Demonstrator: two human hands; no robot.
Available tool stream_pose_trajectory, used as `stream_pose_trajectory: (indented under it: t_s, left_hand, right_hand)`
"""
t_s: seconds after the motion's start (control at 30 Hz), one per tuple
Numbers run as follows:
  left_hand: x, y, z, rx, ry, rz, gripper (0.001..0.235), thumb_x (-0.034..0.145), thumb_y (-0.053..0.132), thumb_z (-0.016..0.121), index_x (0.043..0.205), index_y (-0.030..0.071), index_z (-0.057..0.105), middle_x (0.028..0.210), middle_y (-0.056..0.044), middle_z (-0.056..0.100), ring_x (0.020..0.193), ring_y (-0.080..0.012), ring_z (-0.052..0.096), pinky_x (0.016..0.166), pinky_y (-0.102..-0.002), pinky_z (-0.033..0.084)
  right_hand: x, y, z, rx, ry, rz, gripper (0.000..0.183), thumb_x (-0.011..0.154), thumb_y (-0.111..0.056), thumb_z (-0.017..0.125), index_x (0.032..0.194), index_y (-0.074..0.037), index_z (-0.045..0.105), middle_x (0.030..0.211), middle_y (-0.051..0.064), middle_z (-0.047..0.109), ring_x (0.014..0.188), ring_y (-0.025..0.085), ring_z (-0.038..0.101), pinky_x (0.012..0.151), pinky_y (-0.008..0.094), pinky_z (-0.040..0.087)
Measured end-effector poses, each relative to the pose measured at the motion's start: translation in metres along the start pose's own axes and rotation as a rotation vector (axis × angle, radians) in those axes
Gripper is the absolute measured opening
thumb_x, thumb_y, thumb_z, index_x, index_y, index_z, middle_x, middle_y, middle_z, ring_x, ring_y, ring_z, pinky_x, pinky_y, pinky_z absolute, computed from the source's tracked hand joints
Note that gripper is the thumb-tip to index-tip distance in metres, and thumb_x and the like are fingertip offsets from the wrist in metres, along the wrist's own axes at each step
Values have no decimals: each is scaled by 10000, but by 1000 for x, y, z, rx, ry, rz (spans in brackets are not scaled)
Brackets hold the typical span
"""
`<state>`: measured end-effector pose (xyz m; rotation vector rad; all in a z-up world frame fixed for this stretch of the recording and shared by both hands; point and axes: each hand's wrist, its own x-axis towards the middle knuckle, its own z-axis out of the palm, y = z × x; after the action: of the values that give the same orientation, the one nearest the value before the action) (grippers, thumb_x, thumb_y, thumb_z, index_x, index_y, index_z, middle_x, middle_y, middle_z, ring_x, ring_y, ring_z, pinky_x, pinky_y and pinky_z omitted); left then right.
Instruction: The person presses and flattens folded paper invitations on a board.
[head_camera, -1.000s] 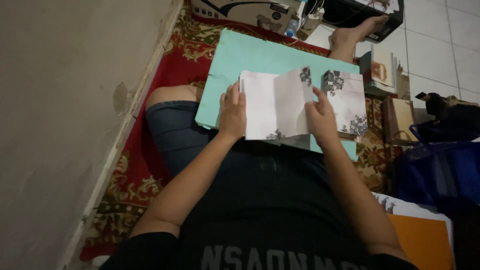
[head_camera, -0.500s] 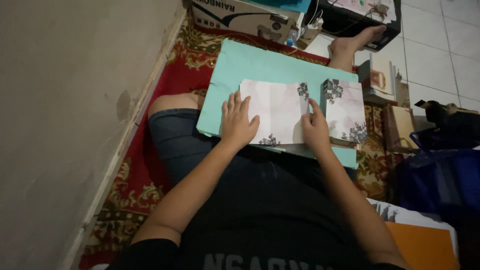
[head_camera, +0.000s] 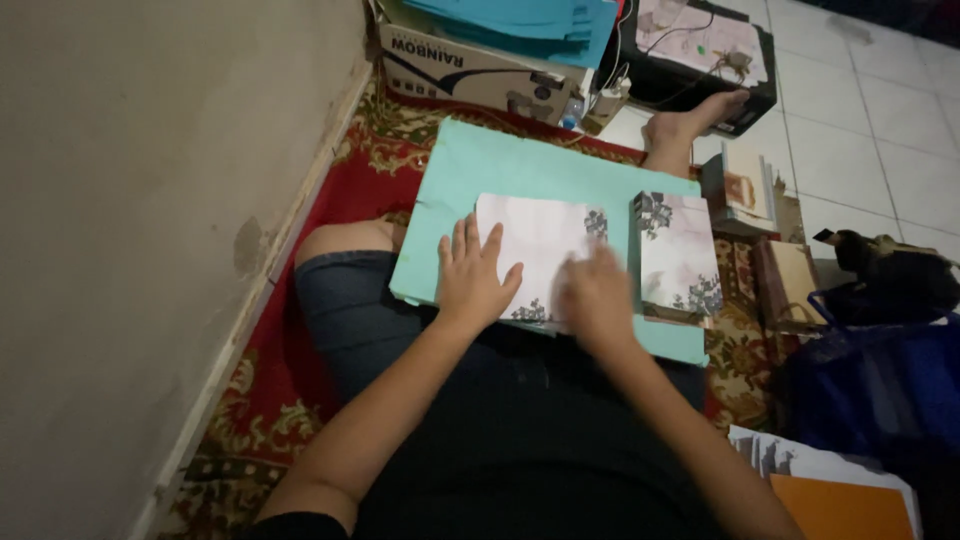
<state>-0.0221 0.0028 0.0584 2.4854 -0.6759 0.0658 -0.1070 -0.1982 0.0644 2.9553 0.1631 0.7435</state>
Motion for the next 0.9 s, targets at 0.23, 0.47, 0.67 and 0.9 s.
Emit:
stream_pose_trajectory:
  t_s: [0.23, 0.47, 0.67, 0.9]
  left_hand:
    - [4, -4, 11, 34, 1, 4, 674, 966, 516, 507, 1526, 143, 475, 1598, -331, 277, 1517, -472, 204, 1187, -631, 109]
    - [3, -2, 8, 1, -24, -24, 686, 958, 523, 491, 1539, 159, 461, 1603, -335, 264, 1527, -473, 185, 1195, -627, 83]
    - [2, -3, 11, 20, -8, 3, 680, 963, 522, 496, 1533, 151, 471, 1595, -350, 266, 1519, -493, 193, 1190, -642, 103]
    - [4, -1, 4, 25, -50, -24, 682, 962, 536, 472, 1542, 178, 456, 1605, -328, 261, 1531, -465, 187, 1196, -623, 95]
  right_hand:
    - [17, 2, 64, 282, -302, -167, 592, 1017, -263, 448, 1581, -89, 402, 1622, 207, 385, 1484, 396, 370, 1158, 532, 350]
    - [12, -8, 44, 216, -489, -135, 626, 1040, -308, 370, 1618, -81, 289, 1687, 172, 257, 1554, 350, 234, 1225, 501, 235]
    - [31, 9, 56, 240, -547, -145, 693, 997, -272, 387, 1658, -153, 216, 1714, 109, 214, 1567, 321, 214, 1229, 511, 234]
    - [38, -3, 35, 295, -601, -58, 674, 1016, -283, 301, 1666, -161, 173, 1727, 90, 135, 1586, 273, 125, 1256, 466, 117]
